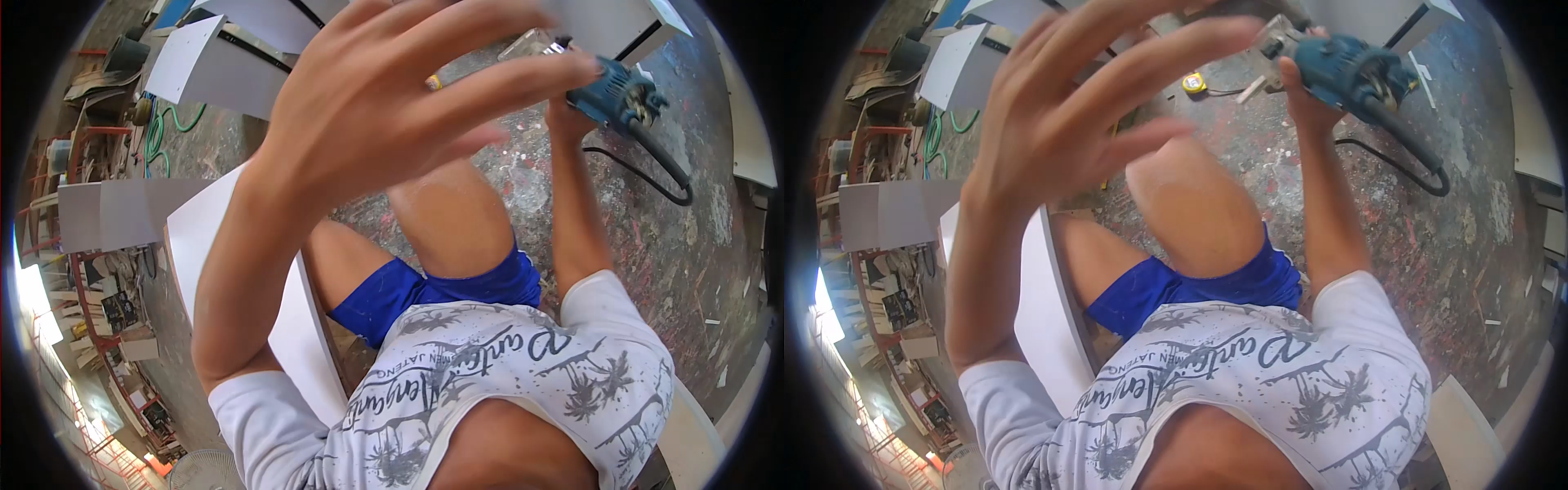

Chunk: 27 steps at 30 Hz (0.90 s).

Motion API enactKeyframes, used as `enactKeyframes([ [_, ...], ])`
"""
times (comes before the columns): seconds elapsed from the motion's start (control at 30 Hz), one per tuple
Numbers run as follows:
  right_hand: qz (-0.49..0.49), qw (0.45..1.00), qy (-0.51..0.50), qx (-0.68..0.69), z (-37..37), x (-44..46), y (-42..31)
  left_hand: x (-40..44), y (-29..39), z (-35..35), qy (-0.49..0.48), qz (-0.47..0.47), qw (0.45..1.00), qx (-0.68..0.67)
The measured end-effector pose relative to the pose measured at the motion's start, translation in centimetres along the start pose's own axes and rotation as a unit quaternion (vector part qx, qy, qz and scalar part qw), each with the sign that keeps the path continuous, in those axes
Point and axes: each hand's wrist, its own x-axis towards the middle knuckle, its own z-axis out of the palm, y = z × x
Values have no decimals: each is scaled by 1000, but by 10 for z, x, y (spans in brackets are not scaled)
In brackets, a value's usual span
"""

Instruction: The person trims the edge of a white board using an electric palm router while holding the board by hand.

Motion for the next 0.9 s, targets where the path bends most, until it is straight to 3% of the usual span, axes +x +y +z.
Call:
enactKeyframes([
  [0.07,159,974,139,79,-8,-26,2,-34,12,-20,-33,-72,994,-71],
  [0.13,285,916,251,129,-21,-55,38,-76,28,-18,18,-169,975,-141],
  [0.17,343,875,305,153,-30,-69,56,-94,41,-18,48,-238,952,-183],
  [0.27,522,714,417,209,-54,-100,83,-155,69,-28,16,-343,918,-199],
  [0.37,588,657,433,189,-82,-156,144,-187,102,-35,24,-439,864,-243],
  [0.47,696,556,439,117,-92,-181,170,-205,131,-33,37,-500,823,-267],
  [0.57,718,526,437,133,-88,-197,175,-215,149,-29,38,-545,789,-282],
  [0.6,734,471,481,93,-86,-195,179,-219,155,-28,33,-560,777,-284],
  [0.7,682,497,505,180,-92,-222,202,-223,166,-29,25,-592,750,-293],
  [0.9,713,515,435,193,-113,-248,214,-221,199,-8,85,-624,689,-359],
])
